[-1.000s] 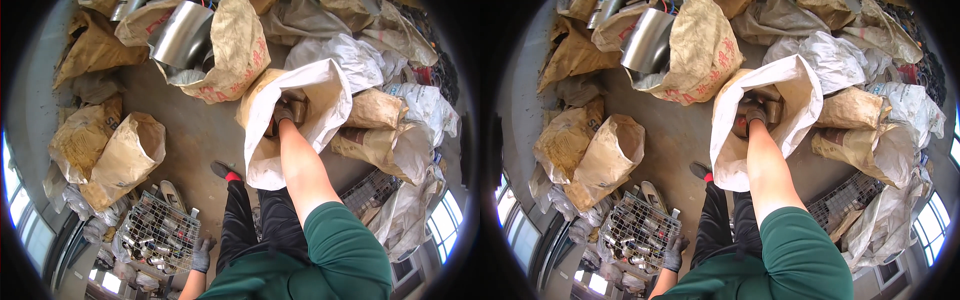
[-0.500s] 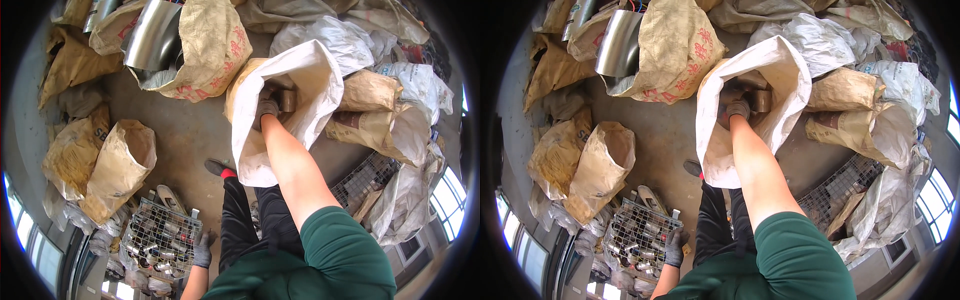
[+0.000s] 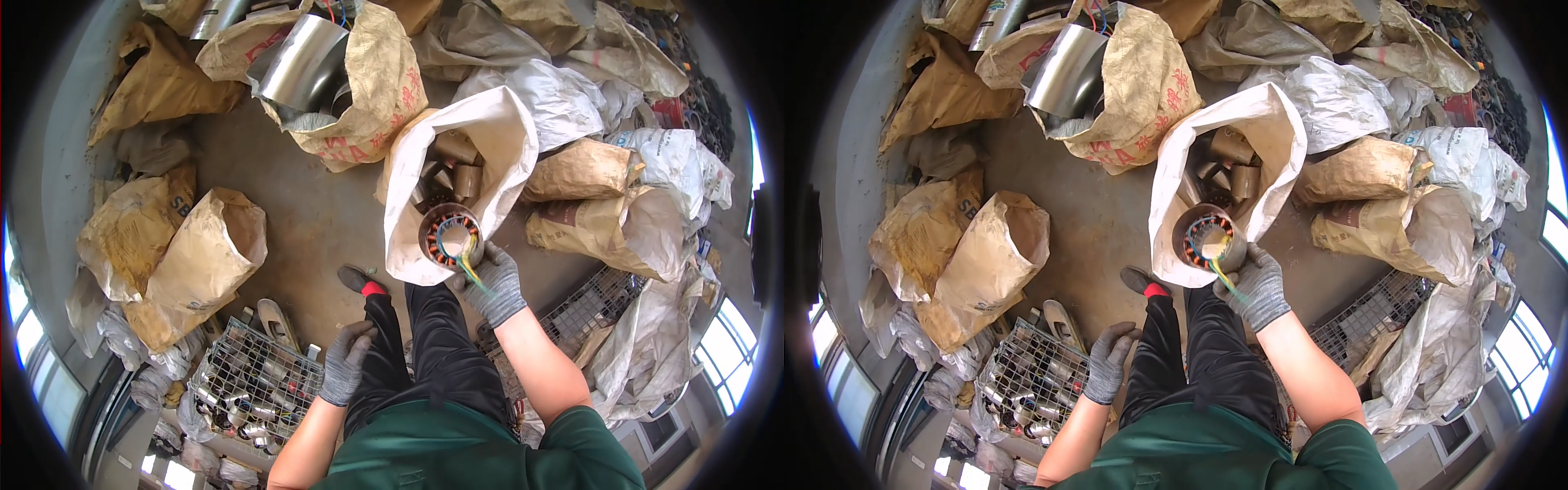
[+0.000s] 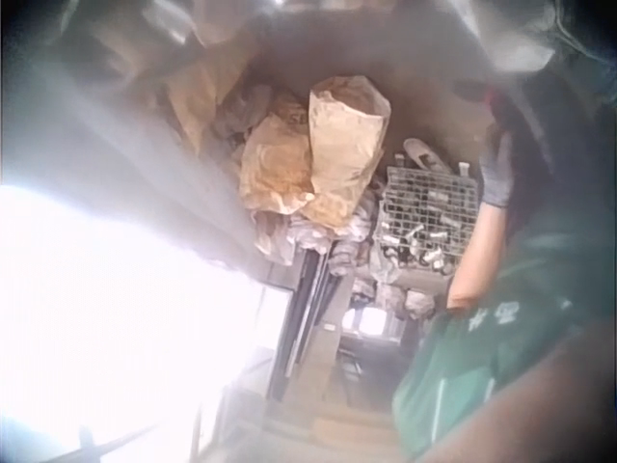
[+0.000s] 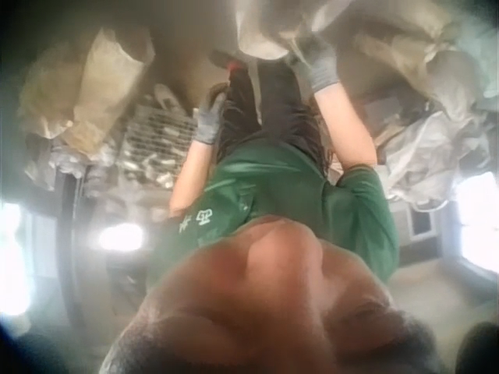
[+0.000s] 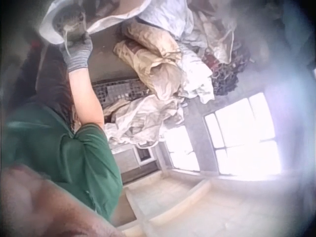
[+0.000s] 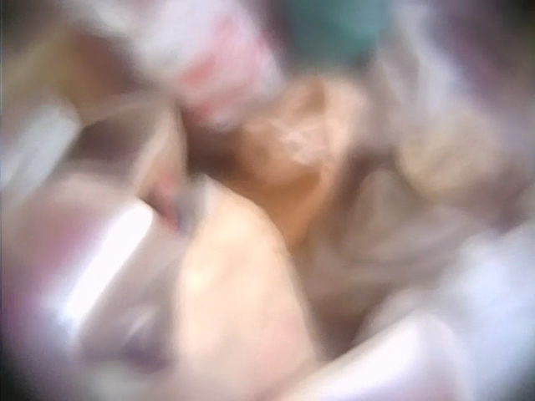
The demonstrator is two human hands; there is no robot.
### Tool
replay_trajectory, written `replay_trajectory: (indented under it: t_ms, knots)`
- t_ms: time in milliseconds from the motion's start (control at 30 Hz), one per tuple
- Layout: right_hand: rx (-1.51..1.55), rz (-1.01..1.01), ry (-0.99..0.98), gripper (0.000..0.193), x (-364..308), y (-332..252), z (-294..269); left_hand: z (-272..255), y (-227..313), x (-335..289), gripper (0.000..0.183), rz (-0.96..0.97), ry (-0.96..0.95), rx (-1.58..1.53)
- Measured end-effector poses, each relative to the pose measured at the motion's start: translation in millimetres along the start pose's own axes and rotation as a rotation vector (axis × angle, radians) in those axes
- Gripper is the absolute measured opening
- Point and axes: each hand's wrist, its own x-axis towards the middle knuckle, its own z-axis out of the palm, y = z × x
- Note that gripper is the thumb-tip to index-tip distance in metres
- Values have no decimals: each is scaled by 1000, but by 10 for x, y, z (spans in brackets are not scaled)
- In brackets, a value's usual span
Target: The person sorts metal components by picking them out of large paper bags and placing them onto the floor or into a wire basket.
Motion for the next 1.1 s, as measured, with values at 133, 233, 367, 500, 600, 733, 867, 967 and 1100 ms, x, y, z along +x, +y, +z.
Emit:
replay_trajectory:
  t_ms: [133,233,367,500,600,733,867,967,1100]
  knots:
    - [-67,78,-52,35,-96,287,-138,90,349,77,33,161,-41,65]
    - [-67,174,-2,34,-58,431,-160,116,579,121,37,484,5,472]
    - [-61,159,98,35,-21,630,-53,214,812,241,53,723,24,777]
    - [-194,159,160,28,30,775,-258,355,808,326,70,643,6,960]
    - [-414,154,289,26,45,919,-265,359,550,415,66,541,30,774]
    - [-523,102,228,23,-44,1003,-328,290,219,461,50,405,92,329]
    - [-536,97,109,26,-101,974,-302,168,305,416,40,477,78,721]
    - [-541,108,51,33,-85,924,-266,171,249,408,35,474,126,698]
    - [-727,8,74,51,-40,683,-34,173,171,372,32,321,149,480]
